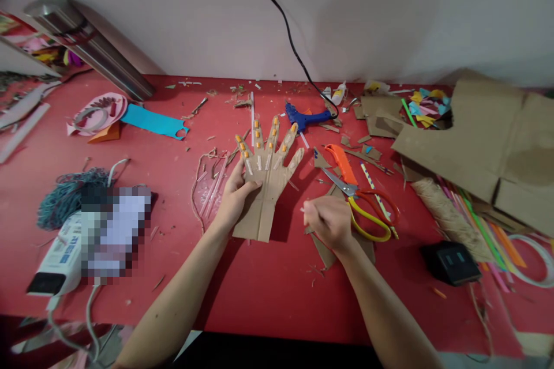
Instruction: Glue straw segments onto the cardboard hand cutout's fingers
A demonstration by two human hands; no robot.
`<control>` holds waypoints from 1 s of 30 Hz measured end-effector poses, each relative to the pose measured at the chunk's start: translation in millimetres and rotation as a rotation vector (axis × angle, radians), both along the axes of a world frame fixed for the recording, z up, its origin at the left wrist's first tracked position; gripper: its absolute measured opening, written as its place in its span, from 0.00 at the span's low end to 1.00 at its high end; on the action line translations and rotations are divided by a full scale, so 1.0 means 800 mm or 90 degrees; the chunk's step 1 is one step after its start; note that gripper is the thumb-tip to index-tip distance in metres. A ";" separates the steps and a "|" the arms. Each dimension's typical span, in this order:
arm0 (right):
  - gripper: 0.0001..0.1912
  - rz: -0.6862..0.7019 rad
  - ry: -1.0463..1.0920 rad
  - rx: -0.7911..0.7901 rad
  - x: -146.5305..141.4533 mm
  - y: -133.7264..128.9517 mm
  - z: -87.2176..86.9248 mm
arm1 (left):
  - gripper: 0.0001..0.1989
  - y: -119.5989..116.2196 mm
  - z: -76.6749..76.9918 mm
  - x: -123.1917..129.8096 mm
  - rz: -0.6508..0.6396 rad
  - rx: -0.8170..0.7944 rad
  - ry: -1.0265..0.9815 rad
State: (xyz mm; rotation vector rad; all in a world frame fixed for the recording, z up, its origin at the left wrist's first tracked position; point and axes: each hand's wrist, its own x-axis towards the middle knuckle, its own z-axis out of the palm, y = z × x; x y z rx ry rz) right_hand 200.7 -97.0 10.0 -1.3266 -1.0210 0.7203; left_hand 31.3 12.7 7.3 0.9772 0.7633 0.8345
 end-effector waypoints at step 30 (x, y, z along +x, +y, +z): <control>0.14 -0.125 -0.579 -0.261 0.134 -0.095 -0.018 | 0.43 0.010 -0.002 -0.007 0.038 -0.007 0.007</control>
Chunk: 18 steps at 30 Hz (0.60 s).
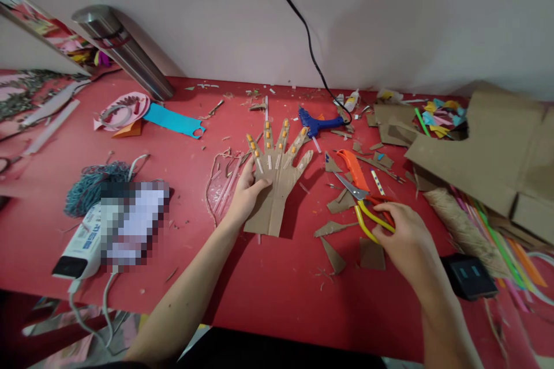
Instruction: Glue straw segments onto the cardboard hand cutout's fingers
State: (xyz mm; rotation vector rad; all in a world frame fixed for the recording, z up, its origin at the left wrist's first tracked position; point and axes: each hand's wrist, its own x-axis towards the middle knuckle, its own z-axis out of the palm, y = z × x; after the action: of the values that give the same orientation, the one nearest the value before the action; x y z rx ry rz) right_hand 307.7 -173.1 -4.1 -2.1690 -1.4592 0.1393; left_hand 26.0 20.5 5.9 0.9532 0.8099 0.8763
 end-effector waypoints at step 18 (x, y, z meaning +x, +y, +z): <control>0.18 0.039 0.743 0.110 -0.108 0.059 0.050 | 0.41 -0.017 0.018 -0.043 0.104 0.139 0.269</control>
State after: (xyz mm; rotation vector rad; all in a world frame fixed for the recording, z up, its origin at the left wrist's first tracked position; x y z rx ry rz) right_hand 221.0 -126.1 36.2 -1.4053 -0.7782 1.0465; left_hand -8.7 7.3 20.2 1.3036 1.1824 0.9304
